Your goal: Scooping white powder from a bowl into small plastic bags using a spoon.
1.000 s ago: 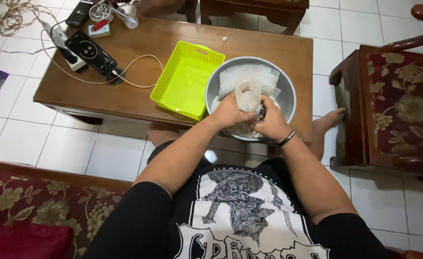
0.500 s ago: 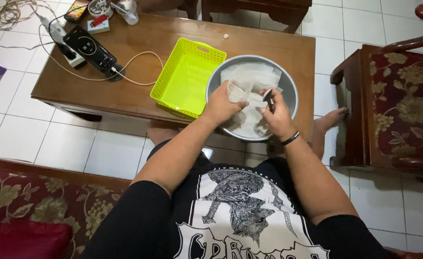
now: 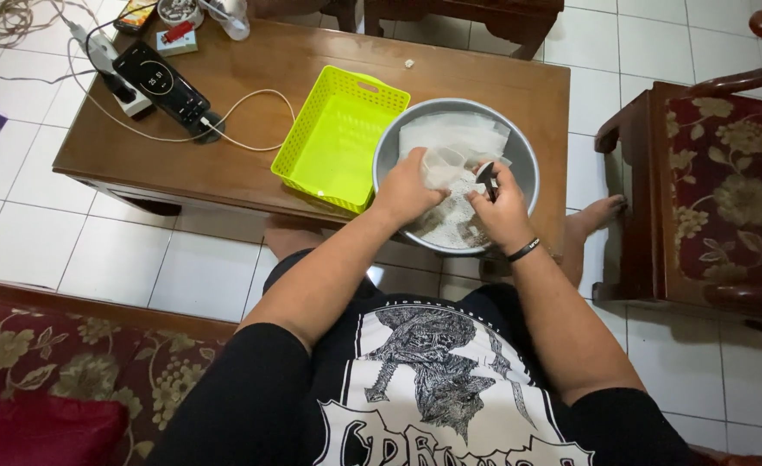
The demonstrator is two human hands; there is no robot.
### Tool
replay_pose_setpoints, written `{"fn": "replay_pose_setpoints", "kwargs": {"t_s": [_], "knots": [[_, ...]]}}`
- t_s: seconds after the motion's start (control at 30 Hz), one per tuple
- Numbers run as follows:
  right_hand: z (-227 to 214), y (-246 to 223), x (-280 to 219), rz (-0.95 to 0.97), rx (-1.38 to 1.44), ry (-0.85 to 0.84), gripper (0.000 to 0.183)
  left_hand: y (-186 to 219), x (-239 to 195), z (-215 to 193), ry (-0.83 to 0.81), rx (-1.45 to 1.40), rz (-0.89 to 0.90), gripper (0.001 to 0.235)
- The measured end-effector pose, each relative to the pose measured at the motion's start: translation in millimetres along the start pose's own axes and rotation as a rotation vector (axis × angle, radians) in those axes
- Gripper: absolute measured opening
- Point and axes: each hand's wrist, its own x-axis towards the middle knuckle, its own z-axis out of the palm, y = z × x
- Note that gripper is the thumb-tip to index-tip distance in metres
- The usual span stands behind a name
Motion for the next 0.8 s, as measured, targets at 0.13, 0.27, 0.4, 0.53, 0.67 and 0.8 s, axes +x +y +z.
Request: {"fn": "replay_pose_setpoints", "kwargs": {"t_s": [0.13,0.27,0.4,0.53,0.67,0.8], "knots": [[1.0,-12.1,-1.6,0.014,-0.007,0.015,0.050,3.8,-1.7,-4.8,-0.038,0.021,0.017,0.073],[2.5,-15.6,-4.0,0.033,-0.037,0.030,0.049,16.1,-15.8,-15.0,-0.068,0.080,0.022,0.072],[4.6,-21.6,-3.5,0.044,-0.033,0.031,0.049,19.6,-21.0,-20.2,-0.068,0.098,0.064,0.076],[4.4,-35.3,-5.3,0.053,-0.063,0.039,0.041,12.8,-19.6,-17.8,-0.062,0.114,0.055,0.077],[5.6,-35.9,-6.1,0.072,-0.085,0.047,0.045,6.0,-18.6,-14.2,-0.047,0.108,0.030,0.080],[6.9,-34.6,-5.8,0.069,-0.113,0.057,0.039,4.1,-18.4,-13.9,-0.039,0.111,0.040,0.079]]}}
